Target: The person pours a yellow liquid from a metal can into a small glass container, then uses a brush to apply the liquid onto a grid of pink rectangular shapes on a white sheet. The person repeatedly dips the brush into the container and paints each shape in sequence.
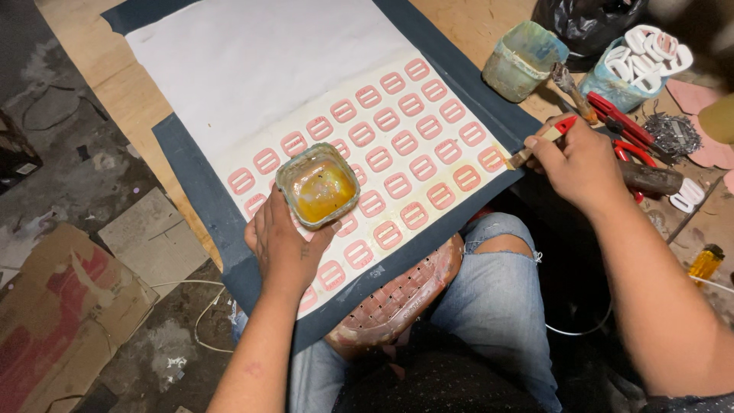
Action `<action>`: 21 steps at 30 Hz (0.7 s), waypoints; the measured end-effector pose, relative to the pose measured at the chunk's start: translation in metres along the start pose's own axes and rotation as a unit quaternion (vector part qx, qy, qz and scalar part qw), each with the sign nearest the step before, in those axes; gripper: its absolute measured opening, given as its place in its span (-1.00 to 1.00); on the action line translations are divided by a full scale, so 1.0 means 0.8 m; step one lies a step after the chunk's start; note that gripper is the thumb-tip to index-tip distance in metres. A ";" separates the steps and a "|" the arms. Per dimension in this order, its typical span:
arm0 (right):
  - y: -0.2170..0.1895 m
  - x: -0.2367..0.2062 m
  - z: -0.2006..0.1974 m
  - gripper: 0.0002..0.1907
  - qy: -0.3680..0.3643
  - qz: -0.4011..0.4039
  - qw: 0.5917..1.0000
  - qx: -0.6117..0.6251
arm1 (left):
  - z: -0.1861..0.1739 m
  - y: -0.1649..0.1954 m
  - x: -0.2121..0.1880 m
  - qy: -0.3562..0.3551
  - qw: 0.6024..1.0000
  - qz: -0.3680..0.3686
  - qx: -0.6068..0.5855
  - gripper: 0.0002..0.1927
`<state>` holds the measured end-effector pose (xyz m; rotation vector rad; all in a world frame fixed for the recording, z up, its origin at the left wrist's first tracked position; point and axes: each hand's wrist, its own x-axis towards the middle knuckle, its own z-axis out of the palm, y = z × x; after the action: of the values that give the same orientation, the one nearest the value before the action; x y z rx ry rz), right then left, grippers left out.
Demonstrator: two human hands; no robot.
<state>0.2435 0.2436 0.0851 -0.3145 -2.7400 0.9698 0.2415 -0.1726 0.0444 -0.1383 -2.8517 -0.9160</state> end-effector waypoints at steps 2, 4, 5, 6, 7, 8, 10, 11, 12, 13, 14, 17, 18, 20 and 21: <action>-0.005 0.000 0.000 -0.76 -0.001 -0.006 1.000 -0.013 | 0.000 0.000 0.000 0.004 1.000 0.005 -0.002 0.15; -0.008 0.000 -0.002 -0.78 -0.014 -0.018 0.999 -0.040 | 0.000 0.000 0.000 0.005 1.000 0.008 -0.001 0.16; -0.008 -0.001 -0.004 -0.77 -0.005 -0.021 0.999 -0.038 | 0.000 0.000 0.000 0.004 1.000 0.006 -0.001 0.16; -0.007 -0.002 -0.009 -0.75 0.003 -0.024 0.999 -0.037 | 0.000 0.001 0.000 0.003 1.000 0.004 -0.001 0.16; -0.005 -0.004 -0.012 -0.74 0.012 -0.028 0.999 -0.035 | 0.000 0.001 0.001 0.003 1.000 0.002 -0.001 0.16; -0.004 -0.006 -0.013 -0.76 0.007 -0.059 0.998 -0.025 | 0.000 0.001 0.001 0.001 1.000 0.003 0.000 0.17; 0.000 -0.014 -0.011 -0.80 -0.003 -0.119 0.993 -0.004 | 0.000 0.001 0.000 -0.004 1.000 0.004 0.002 0.17; 0.001 -0.018 -0.007 -0.80 0.001 -0.119 0.993 -0.003 | 0.000 0.002 0.002 -0.007 1.000 -0.002 0.002 0.16; 0.001 -0.023 -0.002 -0.80 0.006 -0.121 0.993 -0.002 | -0.001 0.003 0.003 -0.008 1.000 -0.008 0.001 0.15; 0.001 -0.029 0.003 -0.80 0.009 -0.122 0.993 -0.001 | -0.001 0.004 0.002 -0.011 1.000 -0.016 0.000 0.14; 0.001 -0.035 0.009 -0.81 0.013 -0.124 0.992 -0.003 | -0.001 0.004 0.001 -0.007 1.000 -0.011 0.001 0.15; -0.001 -0.052 0.020 -0.82 0.020 -0.140 0.990 0.009 | -0.002 0.005 0.001 -0.001 1.000 -0.005 0.001 0.15; -0.002 -0.057 0.022 -0.83 0.017 -0.151 0.988 0.024 | -0.002 0.005 0.001 -0.004 1.000 -0.009 -0.002 0.15; 0.000 -0.058 0.022 -0.84 0.028 -0.161 0.986 0.034 | -0.001 0.004 0.000 -0.007 1.000 -0.014 -0.005 0.15; 0.001 -0.053 0.017 -0.85 0.040 -0.162 0.986 0.029 | 0.000 0.003 0.000 -0.007 1.000 -0.013 -0.003 0.15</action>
<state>0.2799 0.2248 0.0684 0.0987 -2.5755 0.9215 0.2417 -0.1709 0.0460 -0.1084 -2.8700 -0.9332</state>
